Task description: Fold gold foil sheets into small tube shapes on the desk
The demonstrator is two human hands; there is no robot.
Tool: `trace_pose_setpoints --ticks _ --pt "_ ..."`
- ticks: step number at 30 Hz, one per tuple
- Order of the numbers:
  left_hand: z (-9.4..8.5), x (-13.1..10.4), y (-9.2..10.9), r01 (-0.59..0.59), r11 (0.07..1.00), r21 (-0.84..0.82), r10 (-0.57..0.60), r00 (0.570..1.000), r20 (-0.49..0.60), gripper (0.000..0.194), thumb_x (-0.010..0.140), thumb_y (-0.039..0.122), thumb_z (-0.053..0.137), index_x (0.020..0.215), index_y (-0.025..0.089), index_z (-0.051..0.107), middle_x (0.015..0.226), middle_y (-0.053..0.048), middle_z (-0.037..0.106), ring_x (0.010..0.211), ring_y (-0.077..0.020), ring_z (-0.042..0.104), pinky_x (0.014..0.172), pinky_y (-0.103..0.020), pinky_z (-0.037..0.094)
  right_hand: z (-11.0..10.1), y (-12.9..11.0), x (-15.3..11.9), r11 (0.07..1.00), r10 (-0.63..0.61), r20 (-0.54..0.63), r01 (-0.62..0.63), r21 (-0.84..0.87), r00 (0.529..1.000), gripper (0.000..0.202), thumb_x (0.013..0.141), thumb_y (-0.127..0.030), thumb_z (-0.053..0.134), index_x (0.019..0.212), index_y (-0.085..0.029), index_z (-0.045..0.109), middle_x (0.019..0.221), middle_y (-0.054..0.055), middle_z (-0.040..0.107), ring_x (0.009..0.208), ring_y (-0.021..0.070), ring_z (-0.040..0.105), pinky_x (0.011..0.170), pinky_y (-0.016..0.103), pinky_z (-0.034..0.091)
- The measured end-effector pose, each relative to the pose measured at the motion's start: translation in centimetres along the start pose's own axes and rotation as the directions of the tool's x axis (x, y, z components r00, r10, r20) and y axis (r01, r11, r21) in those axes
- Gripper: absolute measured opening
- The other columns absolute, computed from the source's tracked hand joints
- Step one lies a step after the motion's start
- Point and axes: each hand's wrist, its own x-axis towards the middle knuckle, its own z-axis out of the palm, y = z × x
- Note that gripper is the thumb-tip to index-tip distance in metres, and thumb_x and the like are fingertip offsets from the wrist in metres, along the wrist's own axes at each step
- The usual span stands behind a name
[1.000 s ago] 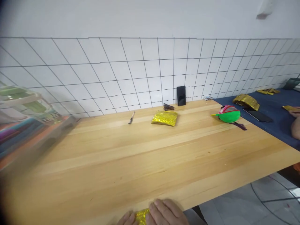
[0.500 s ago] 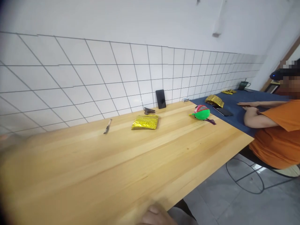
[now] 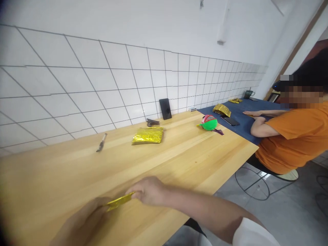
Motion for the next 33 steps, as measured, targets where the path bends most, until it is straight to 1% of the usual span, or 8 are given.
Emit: trace_pose_setpoints --ticks 3,6,17,21,25,28,30,33 --pt "1.1 2.5 -1.8 0.250 0.940 -0.233 -0.228 0.967 0.118 0.035 0.083 0.051 0.046 0.090 0.022 0.063 0.063 0.002 0.060 0.058 -0.0156 0.057 0.054 -0.022 0.045 -0.8 1.9 2.3 0.991 0.093 -0.007 -0.092 0.098 0.996 0.024 0.082 -0.024 0.056 0.102 -0.021 0.069 0.089 0.000 0.071 0.076 0.0124 0.062 0.065 0.020 0.043" --pt "1.4 3.6 -2.9 0.369 0.864 -0.342 -0.315 0.927 0.204 0.041 0.077 0.055 0.052 0.093 0.019 0.063 0.053 0.005 0.052 0.046 -0.0120 0.046 0.044 -0.020 0.036 -1.3 3.2 3.7 0.966 0.158 0.036 -0.162 0.202 0.987 0.022 0.075 -0.024 0.063 0.095 -0.019 0.070 0.082 -0.002 0.070 0.069 0.0110 0.059 0.060 0.018 0.042" --pt "0.8 4.2 -3.9 0.493 0.607 -0.624 -0.418 0.865 0.277 0.036 0.068 0.045 0.069 0.084 0.014 0.061 0.060 0.001 0.058 0.053 -0.0113 0.052 0.053 -0.021 0.041 -2.8 2.0 4.7 0.881 0.246 0.188 -0.300 0.366 0.951 0.021 0.070 -0.030 0.061 0.082 -0.014 0.065 0.062 -0.004 0.054 0.053 0.0072 0.043 0.048 0.018 0.033" --pt "1.2 3.7 -4.6 0.503 0.599 -0.623 -0.392 0.862 0.320 0.030 0.072 0.042 0.067 0.083 0.015 0.058 0.065 0.002 0.058 0.050 -0.0091 0.052 0.049 -0.019 0.040 -2.9 1.7 4.6 0.885 0.279 0.209 -0.335 0.322 0.937 0.015 0.070 -0.027 0.059 0.077 -0.014 0.063 0.058 -0.005 0.050 0.050 0.0068 0.039 0.046 0.018 0.029" --pt "0.9 3.3 -5.0 0.382 0.842 -0.382 -0.295 0.917 0.267 0.016 0.084 0.032 0.054 0.084 0.017 0.059 0.066 0.002 0.057 0.052 -0.0097 0.051 0.050 -0.020 0.038 -2.8 1.8 4.8 0.910 0.278 0.217 -0.329 0.252 0.936 0.009 0.069 -0.023 0.058 0.072 -0.015 0.062 0.058 -0.005 0.051 0.052 0.0072 0.040 0.046 0.018 0.028" --pt "0.4 3.0 -4.7 0.175 0.982 -0.066 -0.170 0.982 0.077 0.016 0.089 0.026 0.048 0.095 0.019 0.061 0.079 -0.002 0.062 0.068 -0.0149 0.057 0.061 -0.025 0.043 -2.8 1.9 5.1 0.926 0.269 0.229 -0.317 0.204 0.935 0.008 0.069 -0.022 0.057 0.072 -0.015 0.062 0.059 -0.004 0.052 0.053 0.0078 0.042 0.046 0.018 0.028" --pt "0.2 2.7 -4.2 0.007 0.996 0.090 -0.005 1.000 -0.021 0.021 0.091 0.023 0.044 0.105 0.018 0.058 0.092 -0.006 0.063 0.080 -0.0183 0.058 0.069 -0.029 0.046 -2.8 2.1 5.3 0.934 0.265 0.243 -0.311 0.175 0.933 0.009 0.069 -0.022 0.057 0.073 -0.016 0.063 0.058 -0.004 0.053 0.052 0.0081 0.043 0.045 0.018 0.029" --pt "0.4 2.2 -3.1 -0.280 0.934 0.220 0.281 0.959 0.027 0.027 0.092 0.016 0.040 0.114 0.017 0.055 0.103 -0.010 0.061 0.089 -0.0206 0.056 0.077 -0.034 0.048 -2.8 2.3 5.4 0.945 0.256 0.261 -0.298 0.137 0.931 0.010 0.069 -0.022 0.056 0.074 -0.016 0.063 0.057 -0.004 0.054 0.051 0.0086 0.044 0.045 0.018 0.030"
